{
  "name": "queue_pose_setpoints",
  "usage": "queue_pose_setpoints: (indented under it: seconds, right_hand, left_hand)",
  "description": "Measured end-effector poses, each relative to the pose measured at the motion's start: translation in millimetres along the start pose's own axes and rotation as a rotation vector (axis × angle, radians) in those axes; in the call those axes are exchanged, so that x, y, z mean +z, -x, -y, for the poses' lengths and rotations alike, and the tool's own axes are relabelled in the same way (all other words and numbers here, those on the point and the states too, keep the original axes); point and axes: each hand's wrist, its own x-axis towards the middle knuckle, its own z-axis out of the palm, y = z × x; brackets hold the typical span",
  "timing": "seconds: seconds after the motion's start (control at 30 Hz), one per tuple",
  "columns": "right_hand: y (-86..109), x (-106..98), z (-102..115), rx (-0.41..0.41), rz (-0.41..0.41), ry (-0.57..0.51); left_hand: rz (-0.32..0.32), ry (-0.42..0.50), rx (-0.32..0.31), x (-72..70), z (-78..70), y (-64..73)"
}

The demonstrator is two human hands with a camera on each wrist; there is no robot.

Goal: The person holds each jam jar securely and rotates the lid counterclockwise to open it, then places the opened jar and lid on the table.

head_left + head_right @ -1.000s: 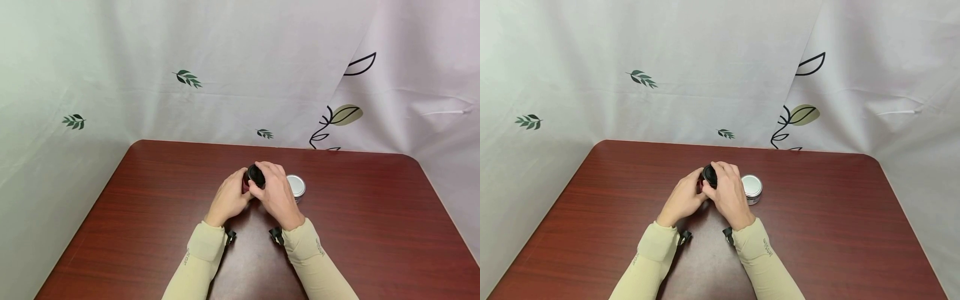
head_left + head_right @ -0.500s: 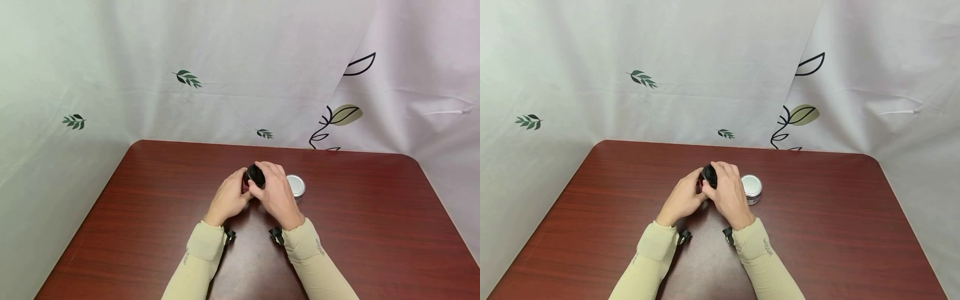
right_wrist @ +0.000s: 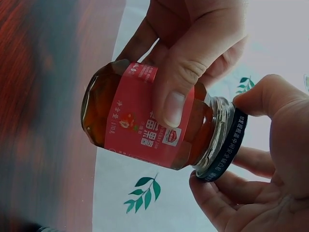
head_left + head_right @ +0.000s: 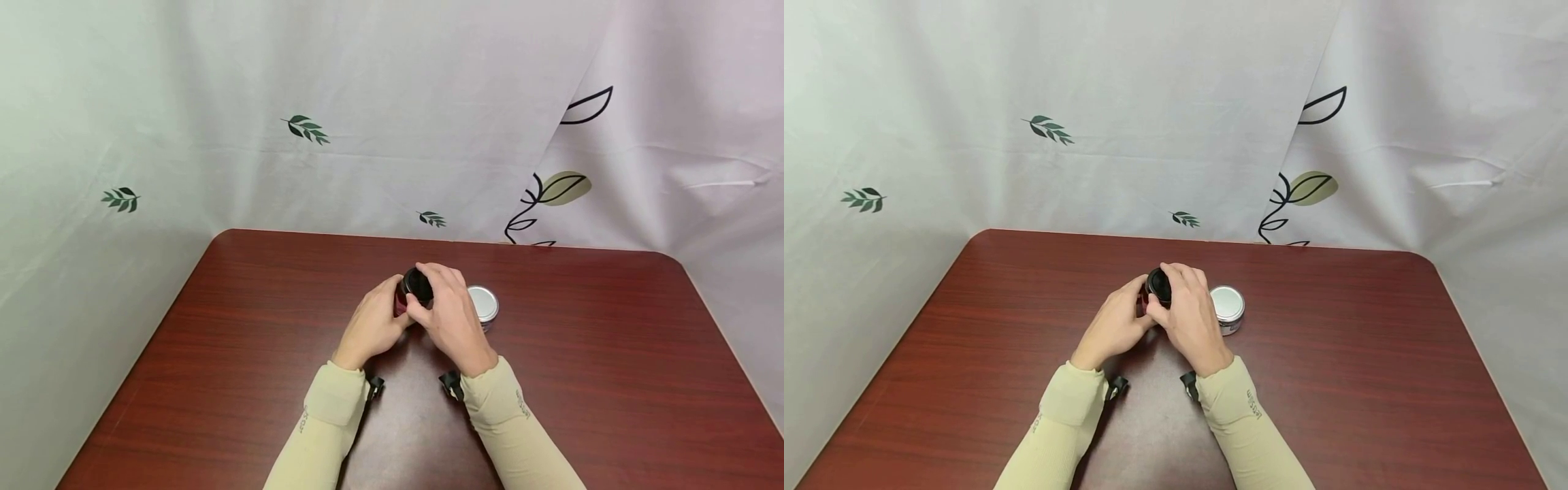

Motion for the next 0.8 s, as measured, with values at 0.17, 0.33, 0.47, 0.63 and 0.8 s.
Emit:
queue_pose_setpoints:
  seconds: [0.17,0.33,0.47,0.63,0.8]
  right_hand:
    - [0.1,-0.6,-0.3,-0.002,-0.009,-0.004]
    - [-0.7,-0.4,-0.8,-0.010,-0.016,-0.008]
    - [-0.9,-0.7,-0.7,-0.004,-0.018,-0.016]
    - [-0.7,-1.4,-0.8,0.013,-0.013,-0.032]
    - [-0.9,-1.6,-1.5,0.013,-0.014,-0.040]
  left_hand:
    - [0.003,0.012,-0.003,-0.5,1.1,0.2]
    - [0.000,0.015,-0.008,-1.0,1.9,0.1]
    - [0.003,0.020,-0.013,-1.2,2.8,-0.1]
    - [0.015,0.024,-0.021,-1.7,4.1,0.0]
    - [0.008,0.028,-0.014,-3.0,4.7,-0.1]
